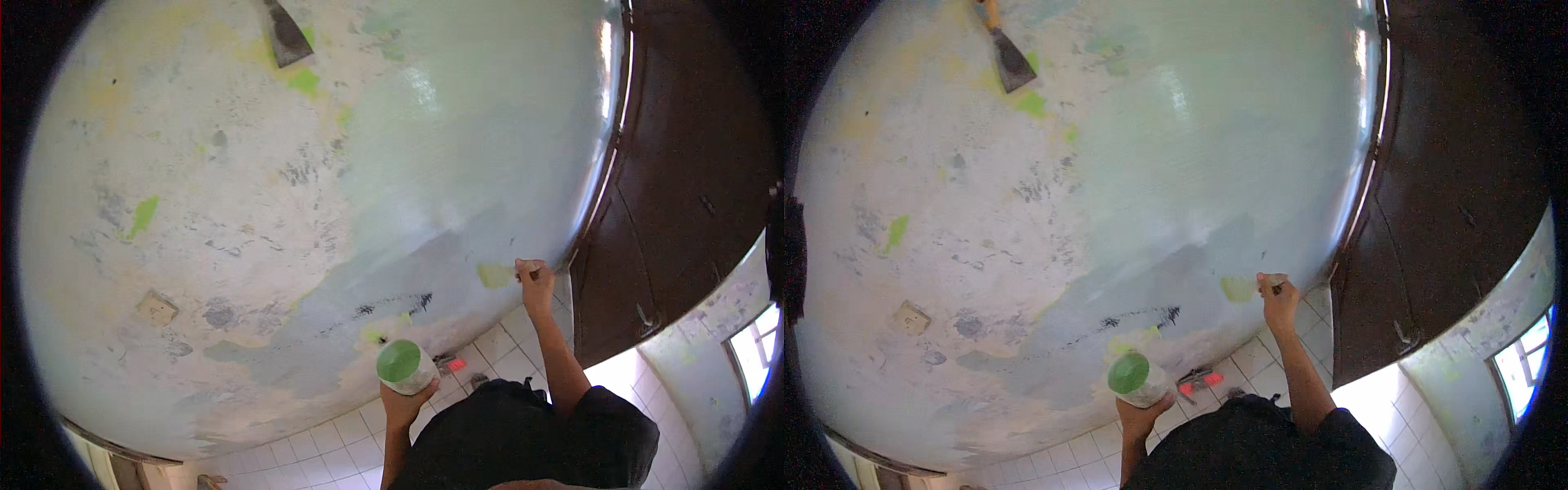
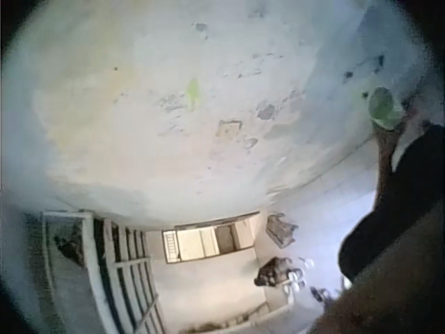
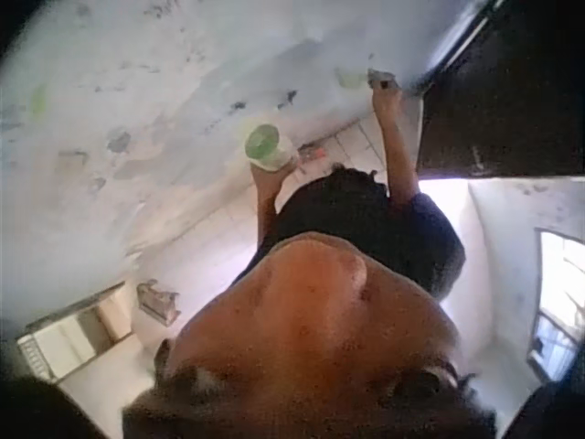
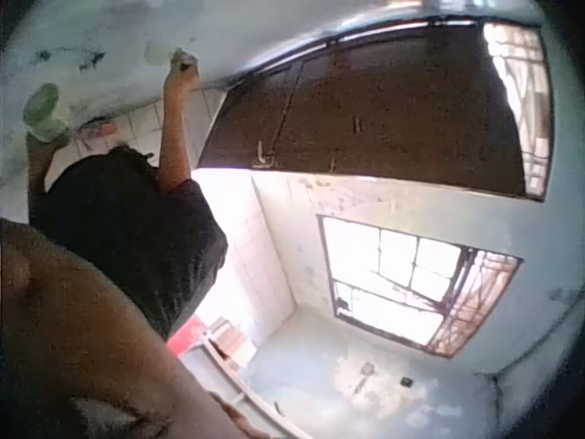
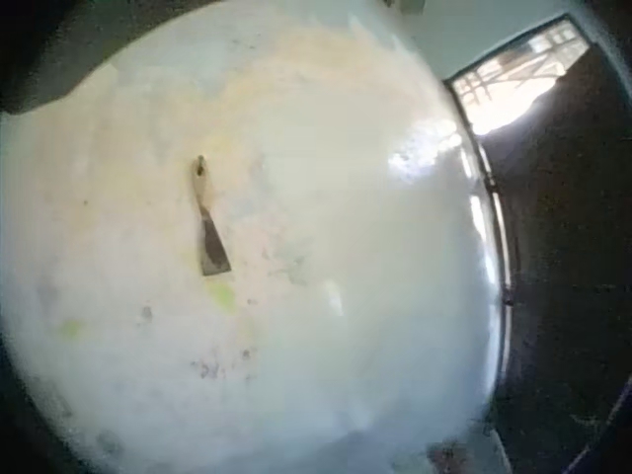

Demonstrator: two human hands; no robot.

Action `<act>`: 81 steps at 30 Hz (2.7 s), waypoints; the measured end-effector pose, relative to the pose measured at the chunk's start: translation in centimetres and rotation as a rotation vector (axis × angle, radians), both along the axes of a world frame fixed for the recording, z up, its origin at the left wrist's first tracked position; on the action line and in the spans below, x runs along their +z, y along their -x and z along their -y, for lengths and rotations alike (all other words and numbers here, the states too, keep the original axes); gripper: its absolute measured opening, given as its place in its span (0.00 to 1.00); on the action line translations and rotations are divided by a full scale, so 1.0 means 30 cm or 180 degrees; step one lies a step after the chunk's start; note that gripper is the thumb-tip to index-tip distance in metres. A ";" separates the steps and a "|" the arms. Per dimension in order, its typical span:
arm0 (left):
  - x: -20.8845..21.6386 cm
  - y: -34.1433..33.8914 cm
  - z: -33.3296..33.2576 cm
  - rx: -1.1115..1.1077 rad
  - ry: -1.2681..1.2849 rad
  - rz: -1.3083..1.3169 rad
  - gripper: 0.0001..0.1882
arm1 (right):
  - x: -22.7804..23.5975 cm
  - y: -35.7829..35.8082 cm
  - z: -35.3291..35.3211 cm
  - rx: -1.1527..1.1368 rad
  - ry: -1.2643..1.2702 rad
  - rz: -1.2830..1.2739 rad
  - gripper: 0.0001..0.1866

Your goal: The person paints a wall using a brush, dipping it into a container of green paint and applying it to the surface in several locations.

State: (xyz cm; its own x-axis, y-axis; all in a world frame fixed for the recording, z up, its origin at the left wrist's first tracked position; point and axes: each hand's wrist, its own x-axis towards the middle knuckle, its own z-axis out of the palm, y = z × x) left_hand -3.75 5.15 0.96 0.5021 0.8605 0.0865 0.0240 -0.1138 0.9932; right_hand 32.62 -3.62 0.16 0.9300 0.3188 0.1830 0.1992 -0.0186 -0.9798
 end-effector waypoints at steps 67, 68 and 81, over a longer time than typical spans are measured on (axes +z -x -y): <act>0.018 0.072 0.126 -0.0700 -0.0148 -0.0180 0.33 | 0.305 0.393 0.106 0.1147 0.1292 0.1822 0.21; 0.022 0.050 0.151 -0.0830 -0.0164 -0.0060 0.34 | 0.245 0.405 0.145 0.1117 0.1301 0.1814 0.21; -0.049 -0.349 0.555 -0.1641 0.0244 0.0057 0.39 | 0.024 0.248 0.703 0.1299 0.1169 0.0605 0.18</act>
State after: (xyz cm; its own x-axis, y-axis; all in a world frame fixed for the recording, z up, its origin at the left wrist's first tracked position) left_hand 6.71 -11.50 -0.50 0.8613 0.5060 0.0456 -0.0332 -0.0334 0.9989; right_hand 25.18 -24.72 0.87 0.6801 0.7187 0.1442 0.4333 -0.2355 -0.8699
